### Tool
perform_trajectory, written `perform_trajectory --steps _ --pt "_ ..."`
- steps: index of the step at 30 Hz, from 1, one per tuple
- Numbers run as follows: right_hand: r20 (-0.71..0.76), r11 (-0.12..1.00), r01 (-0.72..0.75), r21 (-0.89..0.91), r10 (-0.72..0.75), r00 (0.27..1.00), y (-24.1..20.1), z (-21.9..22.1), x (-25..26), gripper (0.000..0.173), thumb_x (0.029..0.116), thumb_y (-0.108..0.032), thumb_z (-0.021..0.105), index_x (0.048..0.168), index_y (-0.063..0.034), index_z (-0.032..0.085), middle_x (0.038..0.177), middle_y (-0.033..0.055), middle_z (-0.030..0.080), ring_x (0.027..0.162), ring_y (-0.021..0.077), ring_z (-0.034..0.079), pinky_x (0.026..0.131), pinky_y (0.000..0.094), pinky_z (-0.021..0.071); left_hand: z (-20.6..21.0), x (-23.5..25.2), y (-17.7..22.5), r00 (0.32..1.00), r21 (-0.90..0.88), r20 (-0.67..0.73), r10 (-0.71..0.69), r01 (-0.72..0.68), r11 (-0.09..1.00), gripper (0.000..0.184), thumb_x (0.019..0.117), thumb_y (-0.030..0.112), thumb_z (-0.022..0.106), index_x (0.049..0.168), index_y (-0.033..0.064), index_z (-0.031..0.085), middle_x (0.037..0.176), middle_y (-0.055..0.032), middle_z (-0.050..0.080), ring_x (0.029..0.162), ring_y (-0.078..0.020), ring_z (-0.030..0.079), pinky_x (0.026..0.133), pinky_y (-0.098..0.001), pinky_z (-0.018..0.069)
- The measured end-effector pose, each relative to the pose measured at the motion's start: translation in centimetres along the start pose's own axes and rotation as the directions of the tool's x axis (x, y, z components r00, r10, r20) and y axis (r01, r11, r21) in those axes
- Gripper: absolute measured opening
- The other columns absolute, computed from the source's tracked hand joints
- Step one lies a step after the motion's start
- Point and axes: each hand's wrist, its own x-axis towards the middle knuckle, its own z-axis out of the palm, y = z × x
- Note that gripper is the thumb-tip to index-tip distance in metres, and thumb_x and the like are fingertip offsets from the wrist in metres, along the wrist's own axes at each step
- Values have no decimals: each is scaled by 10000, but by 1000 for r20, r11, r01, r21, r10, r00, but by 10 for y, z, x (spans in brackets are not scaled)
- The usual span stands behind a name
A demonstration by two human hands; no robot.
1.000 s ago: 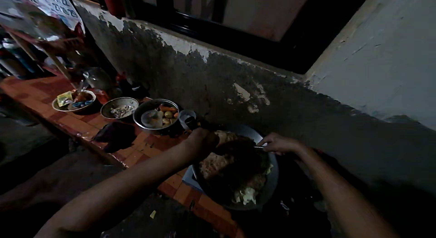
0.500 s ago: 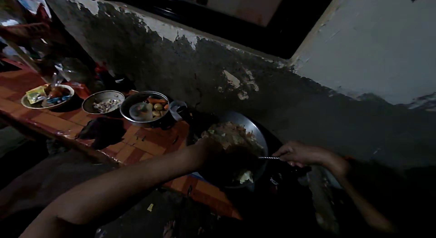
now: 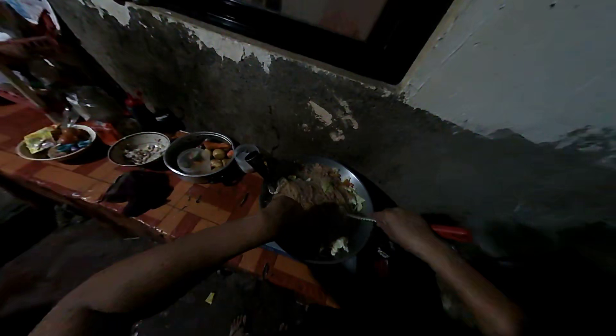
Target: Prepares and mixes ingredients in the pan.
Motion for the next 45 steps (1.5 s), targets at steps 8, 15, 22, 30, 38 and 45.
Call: perform_trajectory --steps 8,15,22,30,38,45 --pt "14 982 -113 151 112 994 26 -58 -39 361 1080 -127 510 1415 -168 638 1275 191 683 1154 381 654 993 574 487 -12 -42 -30 993 -56 -56 -103 100 993 225 1064 85 496 1174 -46 642 1104 -279 662 1075 -479 644 888 -624 508" --pt "213 941 -26 337 -49 976 48 -13 14 273 1063 -142 570 1297 -69 689 983 157 680 762 202 583 744 394 501 -23 -58 -58 916 -64 -312 -252 245 967 192 1054 113 539 1100 31 706 937 -189 699 924 -393 691 801 -547 546" --pt "110 986 27 164 -45 993 15 -44 7 283 1066 -156 549 1292 -88 705 1201 236 694 1129 424 650 976 625 473 -38 -60 -48 885 -19 -279 -373 383 924 189 1018 39 565 1153 33 696 1028 -192 700 986 -398 685 816 -540 550" --pt "-325 978 171 123 -123 938 -51 -46 50 453 1052 -23 467 1424 -220 635 1331 219 626 1187 405 635 1016 575 497 -45 -65 -41 855 -80 -200 -478 472 878 226 1019 27 564 1217 15 673 1146 -231 671 1080 -436 655 866 -567 543" --pt "-184 962 266 -57 -272 945 -53 -1 60 491 996 93 482 1451 -71 567 1383 289 565 1267 508 555 1015 617 480 -28 -67 -49 853 -75 -245 -461 458 886 276 1030 2 516 1282 -37 621 1174 -257 653 1093 -445 644 886 -557 533" --pt "-352 990 18 143 33 935 -11 -59 43 339 1055 -64 538 1372 -95 654 1277 238 663 1177 431 643 995 601 497 -33 -51 -36 894 -137 -131 -428 411 901 277 1030 -12 495 1276 -49 616 1220 -285 636 1154 -478 619 916 -600 512"
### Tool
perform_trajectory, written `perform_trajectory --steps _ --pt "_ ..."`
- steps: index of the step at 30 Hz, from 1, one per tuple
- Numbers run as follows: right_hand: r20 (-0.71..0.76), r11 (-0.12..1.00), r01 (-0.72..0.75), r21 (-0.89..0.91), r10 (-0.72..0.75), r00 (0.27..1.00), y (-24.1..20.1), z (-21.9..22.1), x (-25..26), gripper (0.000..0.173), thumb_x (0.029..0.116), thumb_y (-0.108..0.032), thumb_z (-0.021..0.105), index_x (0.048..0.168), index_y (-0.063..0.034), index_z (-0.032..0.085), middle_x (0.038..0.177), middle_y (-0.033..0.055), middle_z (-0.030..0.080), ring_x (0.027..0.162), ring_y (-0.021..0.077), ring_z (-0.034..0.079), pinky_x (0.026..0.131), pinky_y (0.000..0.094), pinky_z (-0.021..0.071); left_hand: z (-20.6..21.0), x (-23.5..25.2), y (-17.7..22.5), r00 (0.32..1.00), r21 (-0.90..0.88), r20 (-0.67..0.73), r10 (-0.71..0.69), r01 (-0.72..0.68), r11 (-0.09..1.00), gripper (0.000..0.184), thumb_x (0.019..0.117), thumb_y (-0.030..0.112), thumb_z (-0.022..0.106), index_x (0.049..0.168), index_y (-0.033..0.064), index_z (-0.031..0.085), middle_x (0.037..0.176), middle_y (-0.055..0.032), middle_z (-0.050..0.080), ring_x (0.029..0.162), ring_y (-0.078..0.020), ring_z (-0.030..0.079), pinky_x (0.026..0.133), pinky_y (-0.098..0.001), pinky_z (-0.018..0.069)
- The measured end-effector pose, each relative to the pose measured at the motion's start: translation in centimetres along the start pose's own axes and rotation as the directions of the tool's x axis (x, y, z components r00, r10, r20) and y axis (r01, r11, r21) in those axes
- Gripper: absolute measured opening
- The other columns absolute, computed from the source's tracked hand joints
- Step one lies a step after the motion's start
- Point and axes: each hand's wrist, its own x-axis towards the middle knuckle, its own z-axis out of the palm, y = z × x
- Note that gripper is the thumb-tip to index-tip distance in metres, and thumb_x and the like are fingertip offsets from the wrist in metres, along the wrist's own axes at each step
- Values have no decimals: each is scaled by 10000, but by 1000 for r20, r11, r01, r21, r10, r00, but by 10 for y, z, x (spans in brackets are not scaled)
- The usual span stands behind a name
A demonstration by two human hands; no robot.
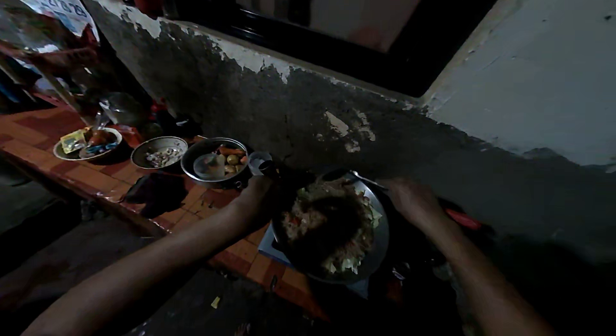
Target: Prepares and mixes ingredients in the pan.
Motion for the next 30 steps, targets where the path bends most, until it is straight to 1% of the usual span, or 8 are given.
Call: perform_trajectory --steps 3,7,10,15,17,22,26,30 --pt "-42 992 -103 -69 100 994 16 21 22 348 1044 -80 553 1376 -117 654 1286 218 670 1180 429 645 981 615 505 5 18 12 998 -18 27 63 -63 998 293 1019 22 546 1293 -53 618 1267 -289 627 1200 -488 597 946 -637 490" --pt "85 972 -179 -149 193 978 13 56 33 409 1057 -33 468 1444 -102 581 1390 257 589 1252 456 595 1020 602 485 5 34 26 994 21 61 91 -93 995 323 1007 2 561 1314 -93 575 1290 -303 604 1206 -483 594 950 -613 499" --pt "160 974 -193 -120 211 964 3 52 24 432 1059 -10 436 1458 -107 573 1404 260 581 1301 448 563 1069 591 446 5 44 30 994 45 33 108 -109 993 323 1000 -14 560 1312 -97 567 1290 -300 601 1201 -478 598 949 -590 513" --pt "-30 954 -236 -186 235 972 -4 14 -17 285 1057 -69 521 1301 -40 666 1215 252 683 1121 454 666 913 611 529 10 54 25 993 -24 9 117 -117 993 289 992 33 609 1260 -75 618 1241 -291 633 1157 -477 623 919 -615 519" --pt "4 928 -275 -252 285 958 -16 0 -31 256 1067 -121 532 1245 -13 682 1165 252 693 1088 453 676 880 604 539 13 59 21 991 -10 13 133 -132 991 272 995 56 614 1240 -61 638 1209 -278 650 1134 -468 635 910 -614 523" --pt "116 872 -355 -338 413 903 -56 -4 -31 217 1042 -33 517 1149 65 678 1158 273 678 1094 454 670 852 587 553 10 61 16 991 73 0 137 -137 988 234 996 87 622 1195 -29 663 1154 -243 670 1093 -431 654 886 -579 533" --pt "277 857 -346 -382 463 842 -84 22 -19 279 1030 21 487 1255 128 612 1301 308 603 1231 455 596 984 564 502 6 57 10 991 67 -15 131 -130 989 205 997 79 619 1172 -9 681 1129 -228 682 1072 -423 666 859 -571 547" --pt "376 887 -305 -347 429 821 -107 49 -25 343 1015 18 496 1332 125 572 1347 325 583 1262 469 578 1010 584 483 9 45 -12 979 8 -94 179 -179 984 225 1014 80 595 1212 4 669 1107 -236 690 1048 -428 675 864 -573 540"
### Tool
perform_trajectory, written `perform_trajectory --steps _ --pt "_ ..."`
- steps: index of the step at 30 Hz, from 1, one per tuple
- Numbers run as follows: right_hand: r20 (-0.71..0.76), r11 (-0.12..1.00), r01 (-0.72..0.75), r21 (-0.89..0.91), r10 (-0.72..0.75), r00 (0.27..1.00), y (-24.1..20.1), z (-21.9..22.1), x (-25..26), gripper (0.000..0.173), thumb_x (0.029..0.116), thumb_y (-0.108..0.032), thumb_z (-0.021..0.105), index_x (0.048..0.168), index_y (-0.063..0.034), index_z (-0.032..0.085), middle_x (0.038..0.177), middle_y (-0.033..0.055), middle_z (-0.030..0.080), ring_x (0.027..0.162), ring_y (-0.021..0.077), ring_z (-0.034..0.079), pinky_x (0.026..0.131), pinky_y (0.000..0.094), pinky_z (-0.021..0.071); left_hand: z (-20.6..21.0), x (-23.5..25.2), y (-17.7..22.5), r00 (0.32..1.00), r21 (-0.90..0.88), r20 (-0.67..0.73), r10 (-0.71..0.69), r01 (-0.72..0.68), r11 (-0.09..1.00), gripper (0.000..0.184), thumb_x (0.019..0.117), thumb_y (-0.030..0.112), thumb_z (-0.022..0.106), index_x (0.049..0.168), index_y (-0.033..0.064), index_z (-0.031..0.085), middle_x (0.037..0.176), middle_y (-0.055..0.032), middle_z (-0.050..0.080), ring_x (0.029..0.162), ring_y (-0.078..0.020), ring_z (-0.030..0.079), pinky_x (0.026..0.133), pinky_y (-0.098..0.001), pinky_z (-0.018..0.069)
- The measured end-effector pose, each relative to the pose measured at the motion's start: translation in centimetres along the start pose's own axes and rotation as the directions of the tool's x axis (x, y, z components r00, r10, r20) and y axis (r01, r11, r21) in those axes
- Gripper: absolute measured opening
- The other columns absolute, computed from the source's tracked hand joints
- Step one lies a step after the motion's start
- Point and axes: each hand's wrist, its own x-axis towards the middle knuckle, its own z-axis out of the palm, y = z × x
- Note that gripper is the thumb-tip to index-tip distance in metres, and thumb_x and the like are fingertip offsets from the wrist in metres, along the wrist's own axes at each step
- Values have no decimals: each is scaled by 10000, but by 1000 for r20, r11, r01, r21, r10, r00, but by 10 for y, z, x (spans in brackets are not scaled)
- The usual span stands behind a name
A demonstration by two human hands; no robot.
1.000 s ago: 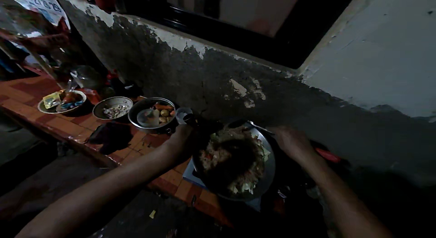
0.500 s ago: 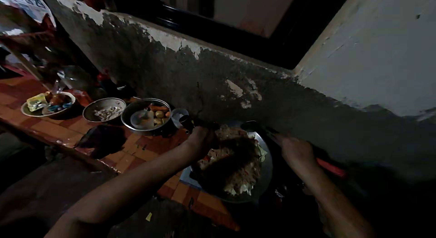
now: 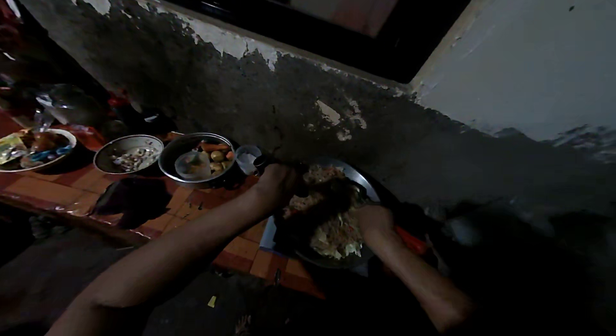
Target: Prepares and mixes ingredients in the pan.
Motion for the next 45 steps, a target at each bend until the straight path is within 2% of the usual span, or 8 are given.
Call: perform_trajectory --steps 10,19,24,28,32,34,37,45 --pt "47 980 117 162 -126 991 19 -9 17 328 1058 -86 495 1341 48 594 1362 307 588 1302 472 555 1063 638 432 -3 -11 -14 998 62 -52 44 -41 997 204 1019 28 556 1176 11 685 1071 -223 699 1020 -422 685 850 -556 549" --pt "-341 991 -51 127 92 936 47 -18 -3 331 1019 -14 572 1336 -63 652 1254 264 656 1135 482 645 888 630 530 -5 -22 -35 997 33 -50 51 -49 998 186 1017 57 581 1153 27 705 1069 -213 699 1020 -415 681 862 -562 541" --pt "-586 926 291 239 -102 804 123 7 -14 353 967 76 594 1263 -68 722 1119 244 726 1013 461 706 885 667 533 -7 -37 -49 992 90 -130 7 5 996 135 997 106 638 1041 9 721 941 -186 706 910 -385 698 783 -535 555" --pt "-327 934 325 149 -264 907 174 7 -26 275 1001 -122 648 1236 -219 753 954 90 756 838 279 721 782 536 581 -3 -37 -47 990 154 -141 14 8 988 123 1006 125 623 1058 57 713 899 -150 701 872 -354 702 741 -511 556" --pt "-90 939 271 209 -258 962 141 -14 -65 322 1037 0 543 1320 -58 685 1255 200 692 1186 355 651 1051 499 468 -7 -41 -27 998 106 -54 -37 43 993 148 1007 89 614 1104 5 688 951 -193 698 927 -394 694 799 -532 546" --pt "-186 893 322 316 -275 943 135 7 -53 313 1004 69 530 1267 33 695 1250 275 679 1208 428 631 1072 550 438 -6 -41 -17 998 96 6 -58 58 994 179 1016 71 591 1146 -12 681 1020 -213 692 982 -407 681 835 -542 537" --pt "-117 950 239 202 -218 969 121 13 -36 334 1051 -72 522 1334 -135 687 1318 203 664 1254 423 602 1047 632 439 2 -37 -7 998 82 34 -55 52 995 187 1022 56 568 1146 -25 683 1079 -229 685 1041 -418 672 873 -549 542" --pt "-276 951 263 163 -212 937 114 24 -45 362 1064 -76 500 1371 -164 671 1274 215 665 1141 433 655 965 612 499 15 -26 3 998 18 53 -29 28 999 201 1025 47 559 1156 -24 693 1097 -246 695 1067 -443 665 909 -608 516"
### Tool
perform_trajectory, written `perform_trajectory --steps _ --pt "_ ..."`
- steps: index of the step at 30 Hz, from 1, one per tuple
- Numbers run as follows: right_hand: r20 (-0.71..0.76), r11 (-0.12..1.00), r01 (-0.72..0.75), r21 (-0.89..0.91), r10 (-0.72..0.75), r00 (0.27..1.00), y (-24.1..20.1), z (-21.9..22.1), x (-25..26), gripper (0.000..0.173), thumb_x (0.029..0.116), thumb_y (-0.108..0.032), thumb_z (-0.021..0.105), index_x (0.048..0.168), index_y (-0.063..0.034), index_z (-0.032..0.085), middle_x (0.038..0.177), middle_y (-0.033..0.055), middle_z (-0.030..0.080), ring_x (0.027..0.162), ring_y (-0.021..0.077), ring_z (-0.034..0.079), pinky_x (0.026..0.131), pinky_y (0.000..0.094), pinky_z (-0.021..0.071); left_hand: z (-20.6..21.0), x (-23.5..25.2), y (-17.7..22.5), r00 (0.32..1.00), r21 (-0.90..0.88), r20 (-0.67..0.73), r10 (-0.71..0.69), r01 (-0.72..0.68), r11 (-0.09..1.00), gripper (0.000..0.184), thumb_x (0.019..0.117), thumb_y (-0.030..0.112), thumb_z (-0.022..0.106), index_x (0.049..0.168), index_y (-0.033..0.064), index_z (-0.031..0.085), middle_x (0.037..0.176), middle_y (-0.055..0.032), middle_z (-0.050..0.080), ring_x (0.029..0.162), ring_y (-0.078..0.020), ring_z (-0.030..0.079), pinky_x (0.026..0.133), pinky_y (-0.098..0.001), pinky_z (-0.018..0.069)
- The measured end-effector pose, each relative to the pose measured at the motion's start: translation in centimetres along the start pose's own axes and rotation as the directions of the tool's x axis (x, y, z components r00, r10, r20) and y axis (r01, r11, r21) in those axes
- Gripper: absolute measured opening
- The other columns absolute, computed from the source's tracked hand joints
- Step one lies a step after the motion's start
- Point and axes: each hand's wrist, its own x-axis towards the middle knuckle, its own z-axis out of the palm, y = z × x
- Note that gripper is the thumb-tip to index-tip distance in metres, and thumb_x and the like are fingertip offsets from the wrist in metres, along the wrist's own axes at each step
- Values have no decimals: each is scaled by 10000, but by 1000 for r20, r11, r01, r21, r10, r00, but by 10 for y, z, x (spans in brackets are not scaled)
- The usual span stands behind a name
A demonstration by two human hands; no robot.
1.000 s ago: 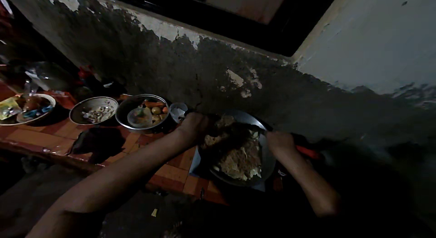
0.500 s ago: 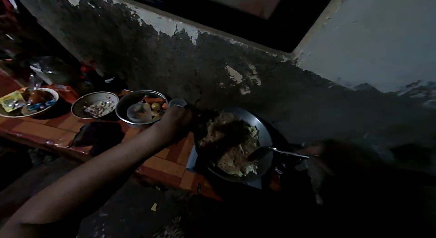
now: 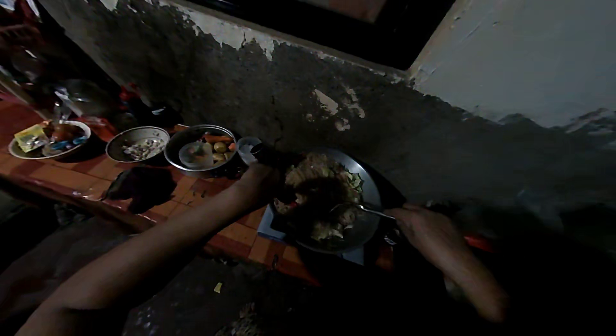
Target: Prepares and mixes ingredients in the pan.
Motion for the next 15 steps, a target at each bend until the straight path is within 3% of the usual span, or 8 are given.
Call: perform_trajectory --steps 4,9,12,15 --pt "14 999 37 19 -37 999 13 -15 -21 327 1053 -82 542 1326 -163 703 1242 206 689 1131 431 662 970 624 494 1 0 2 1000 -14 -30 1 -2 1000 199 1018 42 567 1153 -7 704 1080 -230 706 1046 -435 673 904 -596 519" --pt "96 1000 18 -24 -15 995 -11 15 -4 362 1069 -81 481 1373 -155 662 1320 220 640 1188 435 634 983 601 494 0 -3 6 1000 3 -10 -14 14 1000 187 1019 50 570 1142 3 701 1074 -219 702 1038 -423 675 883 -584 529" --pt "-59 997 81 17 -80 995 -2 1 -9 357 1063 -71 501 1351 -169 687 1244 229 675 1095 447 670 921 624 511 -8 -15 3 997 20 -68 -23 24 1000 176 1025 59 570 1108 3 715 1019 -220 709 991 -424 685 841 -574 536" --pt "-268 964 254 79 -225 937 10 -5 -8 353 1048 -58 539 1339 -173 701 1122 206 698 967 413 696 836 612 538 -11 -24 -4 989 28 -144 -44 49 998 180 1024 62 571 1095 47 735 974 -197 716 938 -407 696 806 -565 549"
